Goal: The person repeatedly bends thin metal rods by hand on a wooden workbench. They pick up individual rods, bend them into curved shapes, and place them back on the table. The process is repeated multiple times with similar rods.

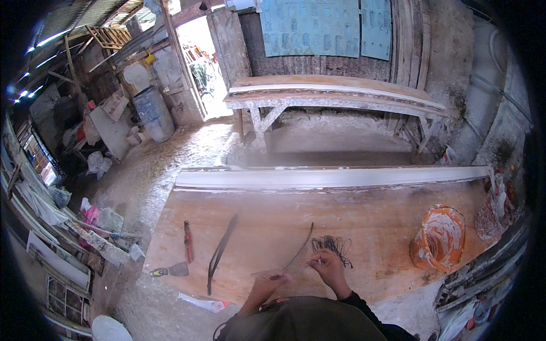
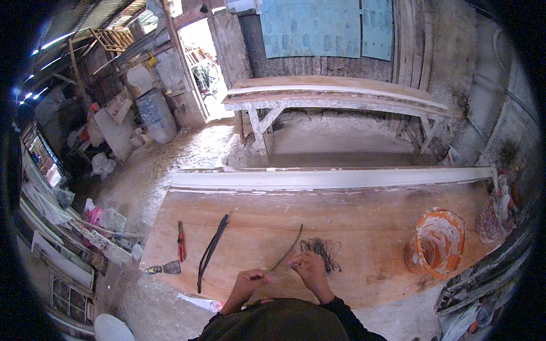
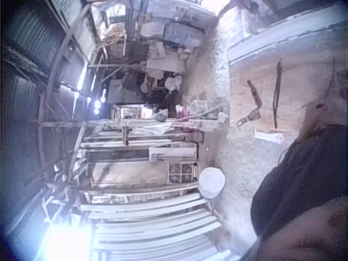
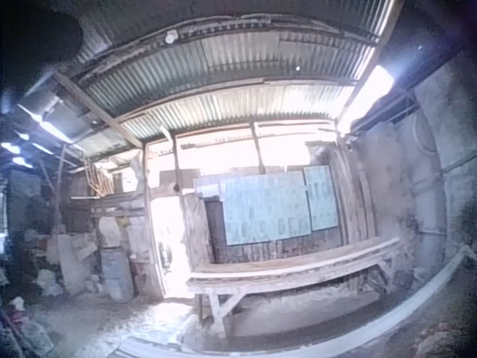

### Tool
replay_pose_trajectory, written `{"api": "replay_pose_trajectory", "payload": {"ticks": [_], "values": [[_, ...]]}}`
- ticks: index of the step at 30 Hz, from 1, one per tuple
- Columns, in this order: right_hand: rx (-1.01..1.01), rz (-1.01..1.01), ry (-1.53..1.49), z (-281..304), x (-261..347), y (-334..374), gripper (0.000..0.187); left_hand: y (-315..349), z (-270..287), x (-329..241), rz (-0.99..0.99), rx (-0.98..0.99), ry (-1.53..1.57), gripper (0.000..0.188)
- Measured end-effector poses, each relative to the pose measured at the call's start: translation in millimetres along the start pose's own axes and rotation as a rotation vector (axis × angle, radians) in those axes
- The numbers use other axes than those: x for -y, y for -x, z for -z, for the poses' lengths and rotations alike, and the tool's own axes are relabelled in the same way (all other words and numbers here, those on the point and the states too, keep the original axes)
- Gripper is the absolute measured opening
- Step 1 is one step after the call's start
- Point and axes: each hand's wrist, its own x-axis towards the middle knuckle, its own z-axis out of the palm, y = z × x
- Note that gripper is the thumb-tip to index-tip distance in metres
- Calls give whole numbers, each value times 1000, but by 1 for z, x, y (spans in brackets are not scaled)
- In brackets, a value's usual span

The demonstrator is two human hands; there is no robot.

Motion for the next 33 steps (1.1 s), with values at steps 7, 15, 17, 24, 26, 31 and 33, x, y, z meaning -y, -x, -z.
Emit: {"api": "replay_pose_trajectory", "payload": {"ticks": [7,15,17,24,26,31,33], "values": [[626,-63,-514,4,27,10,17,-11,17,11,0,-505,6,6],[692,190,-275,-8,19,12,17,-11,4,20,-148,-498,-84,2],[680,208,-219,-7,20,11,16,-8,-7,11,-176,-422,-163,1],[221,-30,-306,-18,-4,16,9,-4,-23,1,-123,-73,-111,10],[5,59,-98,-15,2,8,9,-3,-21,15,-147,16,-64,11],[-174,186,107,-15,-15,2,5,2,-23,-8,-240,424,-267,17],[-159,112,23,-19,-22,2,6,1,-22,-15,-320,478,-317,20]]}}
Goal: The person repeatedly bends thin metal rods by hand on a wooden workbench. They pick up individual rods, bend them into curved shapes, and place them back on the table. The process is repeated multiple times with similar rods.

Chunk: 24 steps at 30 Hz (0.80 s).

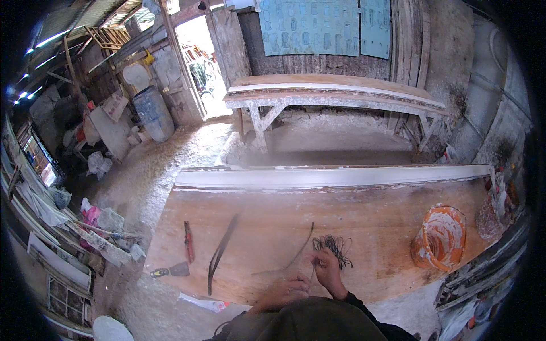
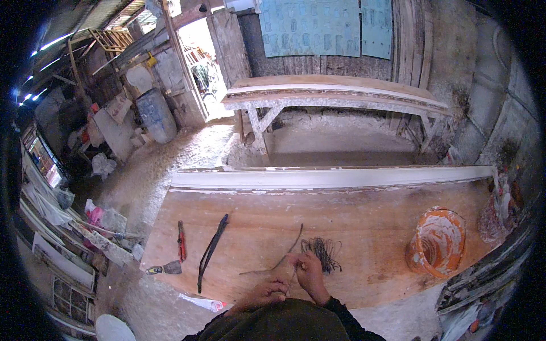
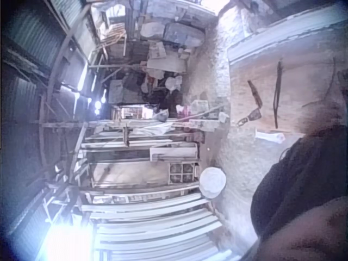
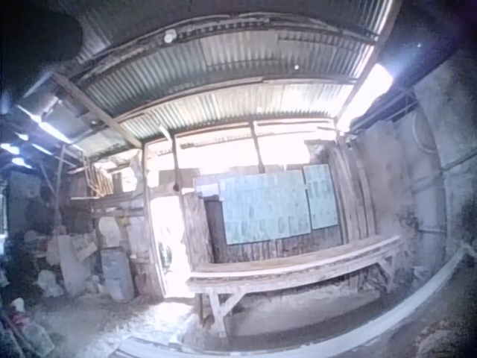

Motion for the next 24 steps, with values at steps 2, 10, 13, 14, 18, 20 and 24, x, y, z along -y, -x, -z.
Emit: {"api": "replay_pose_trajectory", "payload": {"ticks": [2,10,13,14,18,20,24], "values": [[57,-123,-14,-1,-4,0,10,-4,4,-11,31,44,-32,20],[6,-119,-61,5,-9,0,11,4,-3,17,317,-116,198,16],[145,-209,-268,19,-1,-2,9,7,7,-3,340,-436,141,10],[209,-240,-359,23,2,-2,9,7,14,-7,285,-517,27,8],[503,-196,-410,32,12,5,10,16,28,5,233,-737,-149,11],[715,-147,-416,35,36,2,10,11,23,6,268,-876,103,10],[886,-129,-491,35,73,-2,16,9,25,18,246,-956,-161,9]]}}
